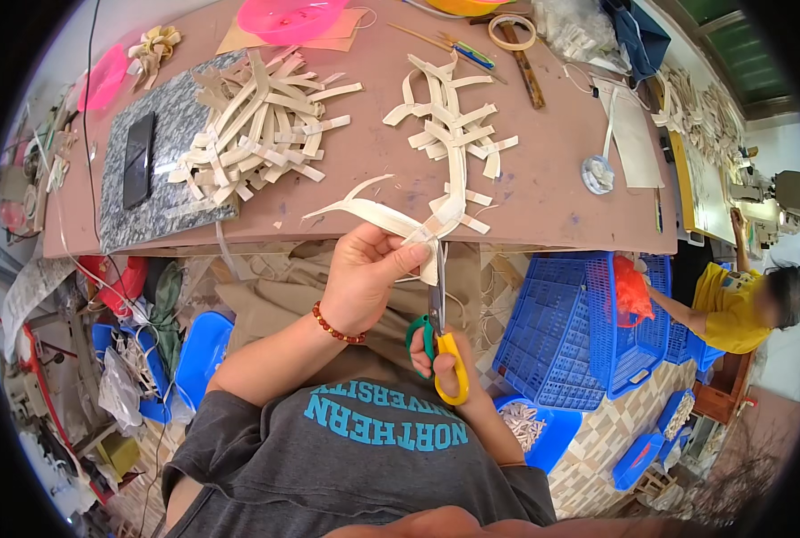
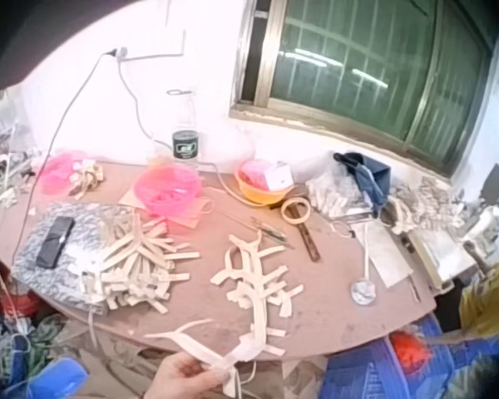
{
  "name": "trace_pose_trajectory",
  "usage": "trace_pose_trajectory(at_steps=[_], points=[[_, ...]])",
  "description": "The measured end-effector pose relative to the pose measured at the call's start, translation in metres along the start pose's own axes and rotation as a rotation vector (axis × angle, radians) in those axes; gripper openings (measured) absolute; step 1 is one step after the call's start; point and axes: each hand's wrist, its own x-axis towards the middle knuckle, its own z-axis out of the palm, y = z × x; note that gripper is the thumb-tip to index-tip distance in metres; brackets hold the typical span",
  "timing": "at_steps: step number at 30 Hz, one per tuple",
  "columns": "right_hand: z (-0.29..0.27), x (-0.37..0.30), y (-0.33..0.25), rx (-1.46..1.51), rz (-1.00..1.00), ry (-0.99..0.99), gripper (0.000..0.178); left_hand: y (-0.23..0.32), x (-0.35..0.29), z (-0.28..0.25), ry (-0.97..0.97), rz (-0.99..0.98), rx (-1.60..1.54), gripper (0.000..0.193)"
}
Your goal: The person uses yellow-handled scissors to cut a long strip of white fabric into smaller, uniform segments. The person holds the fabric strip in their left hand and cuts it repeatedly with the scissors in their right hand, dropping the cut pieces onto a pile on the table.
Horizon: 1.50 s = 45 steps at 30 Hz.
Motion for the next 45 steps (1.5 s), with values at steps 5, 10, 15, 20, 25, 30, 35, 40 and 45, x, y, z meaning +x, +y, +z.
trace_pose_trajectory(at_steps=[5,10,15,20,25,30,35,40,45], points=[[0.001,-0.003,-0.007,0.007,0.072,0.010,0.053,0.002,-0.002,-0.004,0.007,-0.021,0.016,0.020],[-0.010,-0.008,-0.005,-0.026,0.099,-0.001,0.048,0.008,0.001,-0.007,-0.090,-0.042,0.018,0.017],[-0.016,-0.010,-0.002,-0.051,0.075,0.003,0.049,0.013,0.002,-0.007,-0.104,-0.115,-0.075,0.017],[-0.011,-0.009,-0.008,-0.046,0.056,-0.003,0.047,0.013,0.004,-0.015,-0.177,-0.145,0.036,0.017],[-0.008,-0.010,-0.012,-0.012,0.101,0.004,0.050,0.016,0.004,-0.013,-0.223,-0.169,0.146,0.016],[-0.021,-0.017,-0.008,-0.075,0.132,-0.016,0.052,0.023,0.006,-0.017,-0.267,-0.190,0.213,0.018],[-0.021,-0.019,-0.014,-0.075,0.177,-0.054,0.050,0.030,0.009,-0.019,-0.342,-0.225,0.255,0.020],[-0.010,-0.014,-0.018,-0.064,0.116,-0.018,0.050,0.039,0.011,-0.017,-0.408,-0.290,0.346,0.021],[-0.015,-0.015,-0.018,-0.055,0.165,-0.062,0.050,0.045,0.013,-0.018,-0.430,-0.330,0.396,0.022]])
